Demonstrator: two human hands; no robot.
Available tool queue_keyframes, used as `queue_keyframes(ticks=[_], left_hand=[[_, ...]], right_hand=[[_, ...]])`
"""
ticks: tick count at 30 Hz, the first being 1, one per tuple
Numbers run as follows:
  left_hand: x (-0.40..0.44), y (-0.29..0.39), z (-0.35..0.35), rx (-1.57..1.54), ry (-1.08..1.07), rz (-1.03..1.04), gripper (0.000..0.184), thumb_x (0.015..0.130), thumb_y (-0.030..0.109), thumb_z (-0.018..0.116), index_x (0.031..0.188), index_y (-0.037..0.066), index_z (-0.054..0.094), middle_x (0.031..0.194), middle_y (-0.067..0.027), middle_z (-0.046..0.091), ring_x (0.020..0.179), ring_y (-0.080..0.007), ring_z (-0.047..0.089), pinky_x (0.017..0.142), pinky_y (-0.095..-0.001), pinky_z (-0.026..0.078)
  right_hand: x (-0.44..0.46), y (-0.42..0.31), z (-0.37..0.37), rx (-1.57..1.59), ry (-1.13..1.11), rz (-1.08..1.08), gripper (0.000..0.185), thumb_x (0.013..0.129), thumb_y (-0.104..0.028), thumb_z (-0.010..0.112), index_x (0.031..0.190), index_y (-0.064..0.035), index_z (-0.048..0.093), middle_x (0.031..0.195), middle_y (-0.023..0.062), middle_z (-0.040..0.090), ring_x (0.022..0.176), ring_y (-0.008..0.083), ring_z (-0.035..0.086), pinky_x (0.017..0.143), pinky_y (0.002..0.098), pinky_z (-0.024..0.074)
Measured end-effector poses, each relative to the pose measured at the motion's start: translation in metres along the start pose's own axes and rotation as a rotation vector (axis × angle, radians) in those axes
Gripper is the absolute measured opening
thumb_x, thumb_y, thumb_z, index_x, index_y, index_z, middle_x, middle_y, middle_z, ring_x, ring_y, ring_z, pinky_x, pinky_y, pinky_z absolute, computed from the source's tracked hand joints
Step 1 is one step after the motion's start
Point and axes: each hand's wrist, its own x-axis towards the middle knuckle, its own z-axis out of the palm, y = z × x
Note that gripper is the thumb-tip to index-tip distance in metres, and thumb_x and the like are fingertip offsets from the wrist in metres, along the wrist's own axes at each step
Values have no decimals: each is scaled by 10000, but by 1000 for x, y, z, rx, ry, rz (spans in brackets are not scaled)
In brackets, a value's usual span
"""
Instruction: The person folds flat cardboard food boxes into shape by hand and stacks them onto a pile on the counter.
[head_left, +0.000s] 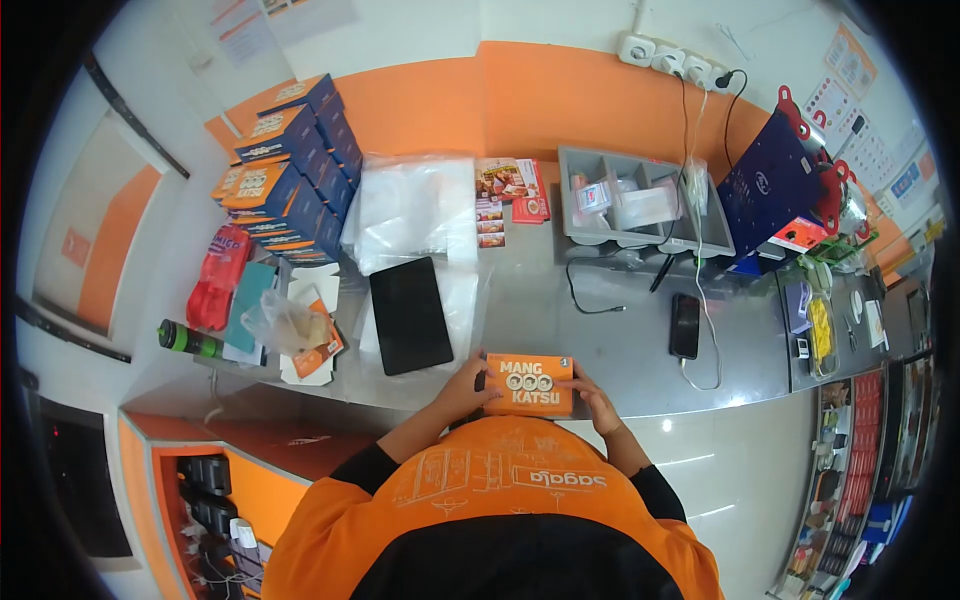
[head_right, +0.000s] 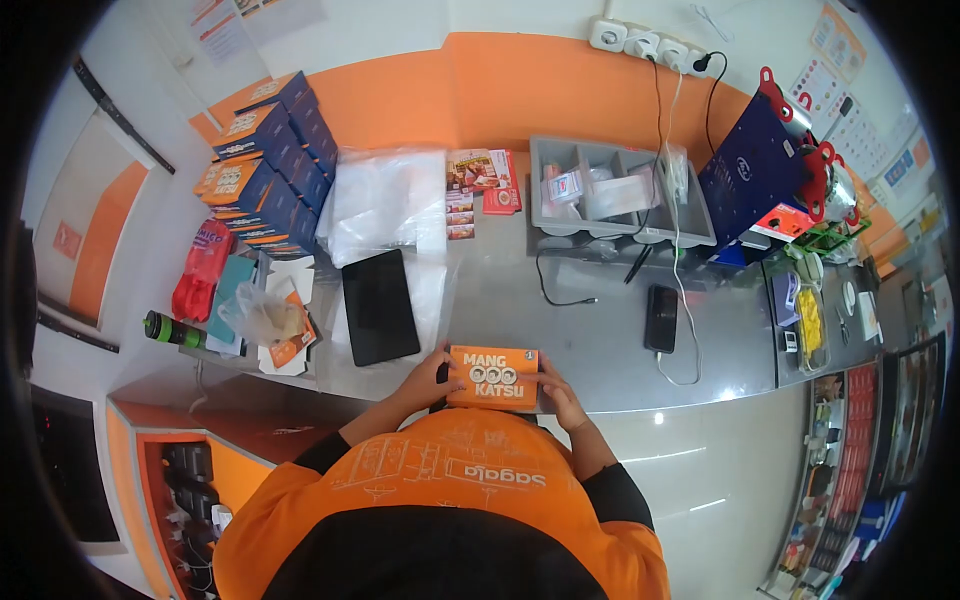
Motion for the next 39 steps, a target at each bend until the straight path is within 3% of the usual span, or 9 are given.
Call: queue_keyframes(ticks=[2,3,5,9,17,21,24,31,39], left_hand=[[-2,-4,12,-89,101,-23,811,915,248,729,1559,33,285,1605,-340,202,1528,-398,202,1202,-403,253],[-4,-6,18,28,186,-20,841,919,248,724,1568,34,233,1589,-339,241,1511,-401,242,1189,-408,278],[-6,-9,29,264,353,-14,904,928,246,712,1586,37,129,1558,-338,317,1475,-407,322,1164,-419,326],[1,6,24,76,116,-231,824,921,205,706,1532,-28,205,1494,-315,404,1344,-424,486,1082,-456,422],[23,91,-12,-676,361,68,709,917,79,700,1495,16,293,1306,-127,583,1227,-199,575,1002,-361,504],[14,116,-33,-592,298,174,578,910,-21,671,1422,8,405,1301,-111,597,1218,-220,586,1007,-352,508],[-4,136,-29,-617,353,462,546,937,113,696,1412,24,442,1286,-105,612,1267,-225,535,1081,-390,436],[7,37,-23,-183,631,694,953,921,607,642,1509,-5,209,1425,-141,424,1356,-247,380,1159,-420,255],[9,114,-18,-473,751,960,789,904,485,731,1430,100,286,1313,-93,456,1237,-237,488,1044,-379,446]], right_hand=[[-1,7,9,42,2,57,363,910,-81,539,1242,-56,685,1610,276,291,1530,372,235,1220,416,225],[2,11,14,-292,6,-10,454,945,-53,596,1386,12,513,1602,223,325,1521,312,256,1219,427,216],[6,18,26,-187,89,-34,576,932,11,609,1457,19,371,1588,213,327,1502,292,290,1215,414,235],[14,14,29,53,61,134,716,948,28,604,1530,21,186,1563,194,340,1477,269,324,1215,398,251],[48,-113,25,87,211,-295,658,926,15,646,1498,-2,321,1586,191,307,1475,288,326,1210,412,274],[51,-188,19,-223,249,-495,642,849,-99,768,1409,-28,462,1557,209,361,1413,329,409,1143,416,358],[42,-244,19,-524,197,-630,674,769,-197,843,1341,-36,524,1501,221,425,1310,356,483,1050,410,421],[29,-295,43,-593,267,-735,721,715,-300,895,1322,-71,581,1358,181,512,1204,343,512,990,430,454],[25,-292,38,-542,254,-763,705,676,-312,916,1249,-67,586,1154,170,561,1097,357,559,938,445,469]])
